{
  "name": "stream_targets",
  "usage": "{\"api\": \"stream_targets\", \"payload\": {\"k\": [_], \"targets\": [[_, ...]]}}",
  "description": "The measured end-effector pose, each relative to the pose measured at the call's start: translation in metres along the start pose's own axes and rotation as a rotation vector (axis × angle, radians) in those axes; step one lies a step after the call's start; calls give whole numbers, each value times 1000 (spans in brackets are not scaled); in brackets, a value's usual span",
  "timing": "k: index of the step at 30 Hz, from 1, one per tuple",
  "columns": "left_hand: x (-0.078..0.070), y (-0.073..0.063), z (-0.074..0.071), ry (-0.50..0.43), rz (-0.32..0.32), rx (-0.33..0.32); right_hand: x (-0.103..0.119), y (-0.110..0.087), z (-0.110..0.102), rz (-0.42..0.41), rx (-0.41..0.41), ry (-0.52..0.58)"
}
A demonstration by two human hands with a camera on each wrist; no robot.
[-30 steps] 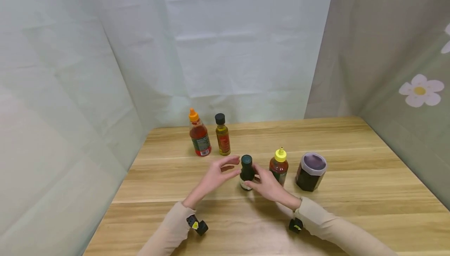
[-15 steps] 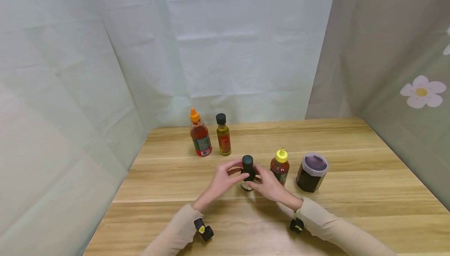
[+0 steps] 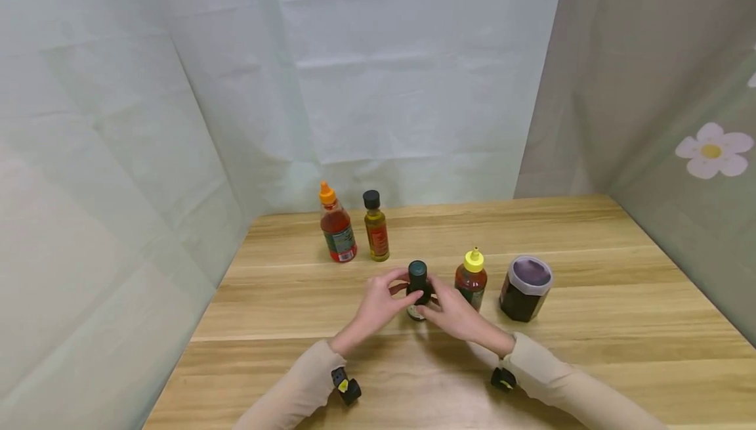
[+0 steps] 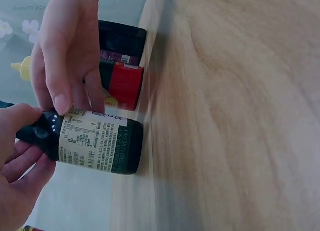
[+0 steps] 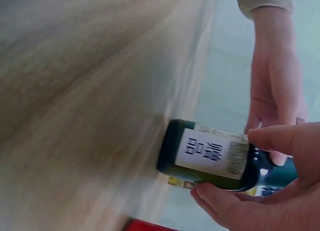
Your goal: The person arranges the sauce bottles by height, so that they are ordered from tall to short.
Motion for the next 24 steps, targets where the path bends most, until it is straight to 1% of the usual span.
{"api": "stream_targets", "payload": {"k": [3, 8, 12, 16, 19, 24], "targets": [[1, 1, 0, -5, -5, -5, 4, -5, -4, -23, -43, -65], [1, 1, 1, 6, -15, 3, 13, -18, -14, -49, -144, -176], [1, 0, 1, 12, -23, 9, 21, -30, -25, -58, -239, -205], [0, 0, 1, 25, -25, 2, 26, -39, -36, -70, -314, -144], [-1, 0, 1, 41, -29, -2, 28, -46, -46, -124, -400, -80], [-1, -1, 1, 40, -46, -7, 27, -56, -66, -273, -647, -7]]}}
Point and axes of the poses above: each hand's wrist, its own y-axis towards the middle knuckle, its own z-axis out of the palm, x = y × z, the point moved 4 cm from there along y, towards the middle knuckle, and after that the axes turned 15 degrees about z, right-handed, at the moved point
